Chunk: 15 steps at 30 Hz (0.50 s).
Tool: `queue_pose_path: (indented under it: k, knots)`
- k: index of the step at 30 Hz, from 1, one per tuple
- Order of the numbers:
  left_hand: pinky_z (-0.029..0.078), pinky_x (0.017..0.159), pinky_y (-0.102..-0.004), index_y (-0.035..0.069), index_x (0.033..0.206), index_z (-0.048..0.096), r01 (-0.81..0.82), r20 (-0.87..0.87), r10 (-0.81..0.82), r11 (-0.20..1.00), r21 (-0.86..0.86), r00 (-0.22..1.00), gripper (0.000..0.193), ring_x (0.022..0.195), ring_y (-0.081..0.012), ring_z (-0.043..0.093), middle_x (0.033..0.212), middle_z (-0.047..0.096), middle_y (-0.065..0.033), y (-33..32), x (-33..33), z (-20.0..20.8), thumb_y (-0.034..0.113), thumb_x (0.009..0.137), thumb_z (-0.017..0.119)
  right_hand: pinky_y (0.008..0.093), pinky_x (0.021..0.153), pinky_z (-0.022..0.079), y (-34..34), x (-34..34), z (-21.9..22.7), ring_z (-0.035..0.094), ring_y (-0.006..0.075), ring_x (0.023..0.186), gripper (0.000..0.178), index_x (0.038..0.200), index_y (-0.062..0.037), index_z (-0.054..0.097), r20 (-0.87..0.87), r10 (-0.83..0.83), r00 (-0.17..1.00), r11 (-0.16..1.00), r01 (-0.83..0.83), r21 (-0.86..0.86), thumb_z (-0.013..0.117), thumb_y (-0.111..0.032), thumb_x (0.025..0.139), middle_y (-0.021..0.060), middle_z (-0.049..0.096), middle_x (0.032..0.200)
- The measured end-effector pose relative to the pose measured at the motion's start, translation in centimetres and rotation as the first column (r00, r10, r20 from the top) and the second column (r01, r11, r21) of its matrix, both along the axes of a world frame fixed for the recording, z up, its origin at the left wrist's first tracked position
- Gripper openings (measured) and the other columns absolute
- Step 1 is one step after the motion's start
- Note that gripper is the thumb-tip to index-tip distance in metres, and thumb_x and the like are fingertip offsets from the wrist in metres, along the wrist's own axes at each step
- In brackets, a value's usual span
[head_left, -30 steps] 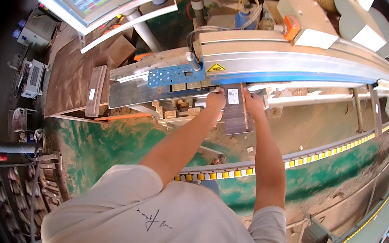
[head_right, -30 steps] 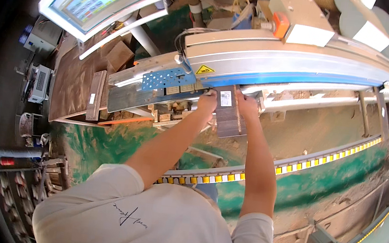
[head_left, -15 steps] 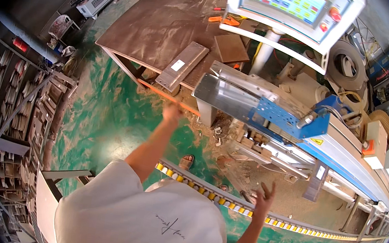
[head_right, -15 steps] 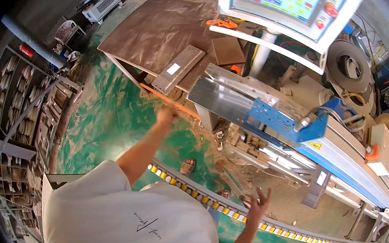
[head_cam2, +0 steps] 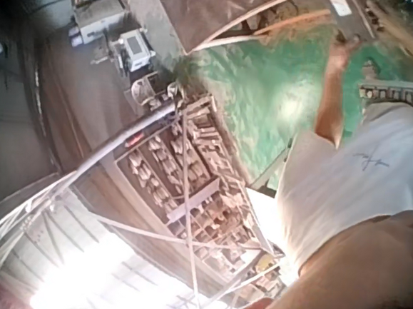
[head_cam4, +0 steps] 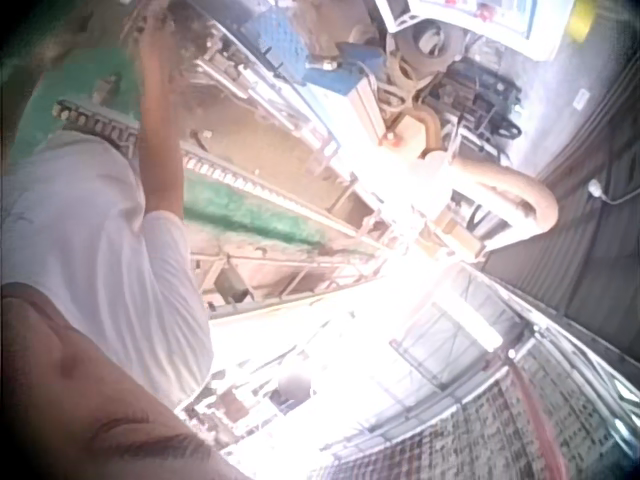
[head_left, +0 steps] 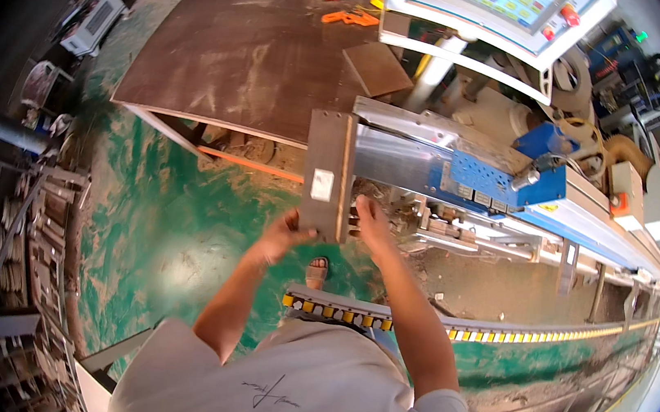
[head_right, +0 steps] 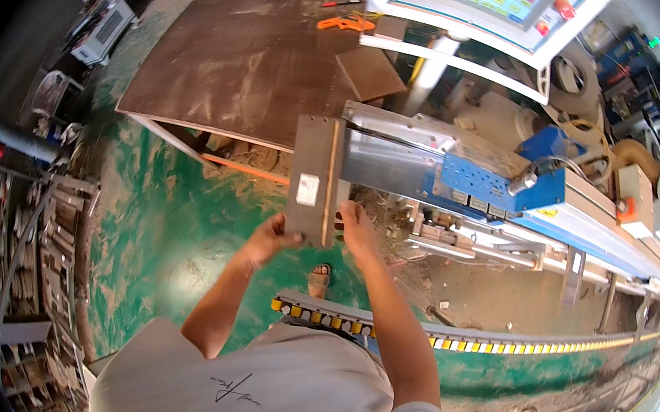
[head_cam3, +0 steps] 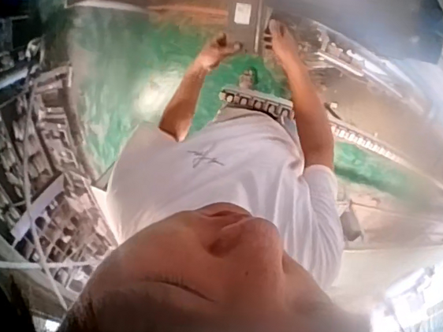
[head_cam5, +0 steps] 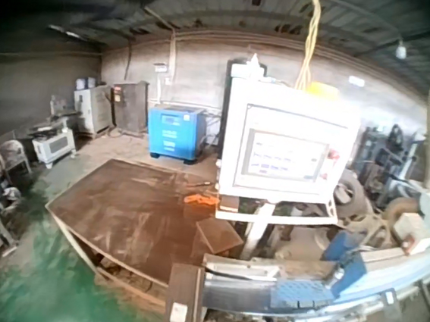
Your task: The person places wood panels into a woodworking machine for processing and then moves them to a side conveyor belt.
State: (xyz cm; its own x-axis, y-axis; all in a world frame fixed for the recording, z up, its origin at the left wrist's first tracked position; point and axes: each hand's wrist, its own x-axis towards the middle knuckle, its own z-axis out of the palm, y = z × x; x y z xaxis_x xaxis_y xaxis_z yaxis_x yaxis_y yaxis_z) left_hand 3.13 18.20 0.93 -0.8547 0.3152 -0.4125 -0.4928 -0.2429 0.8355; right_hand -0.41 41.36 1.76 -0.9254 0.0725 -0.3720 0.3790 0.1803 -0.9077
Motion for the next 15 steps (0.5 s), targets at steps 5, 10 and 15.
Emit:
queue_pose_path:
  k: [5,10,15]
  knots:
    - [0.050,0.089,-0.0322,0.005,0.133,0.053,0.103,0.141,-0.095,0.993,-0.052,0.985,0.052,0.105,-0.0177,0.063,0.116,0.065,-0.0046,8.3,1.9,-1.9,0.034,0.093,0.069,0.0398,0.091,0.045,4.0,1.0,-4.7,0.061,0.0284,0.104,0.076,0.119,0.0062,0.062,0.075,-0.282,0.956,0.959,0.281,0.032,0.042,-0.064,0.098,0.0186,0.067,0.110]
    - [0.051,0.078,-0.0348,0.002,0.120,0.064,0.077,0.147,-0.041,0.966,-0.247,0.988,0.054,0.091,-0.0205,0.066,0.093,0.069,-0.0082,18.0,-5.9,-0.7,0.050,0.097,0.055,0.0399,0.089,0.046,13.6,0.8,-3.5,0.059,0.0264,0.106,0.075,0.127,0.0085,0.057,0.216,-0.383,0.898,0.921,0.352,0.168,0.045,-0.060,0.098,0.0188,0.063,0.117]
    - [0.050,0.080,-0.0400,-0.005,0.117,0.066,0.101,-0.011,-0.122,0.866,-0.490,0.992,0.052,0.089,-0.0235,0.063,0.096,0.069,-0.0127,24.6,-9.9,-4.6,0.043,0.099,0.056,0.0432,0.093,0.043,20.1,-2.4,-4.5,0.057,0.0284,0.109,0.075,0.131,0.0084,0.054,0.234,-0.288,0.929,0.951,0.249,0.182,0.046,-0.058,0.098,0.0193,0.062,0.122]
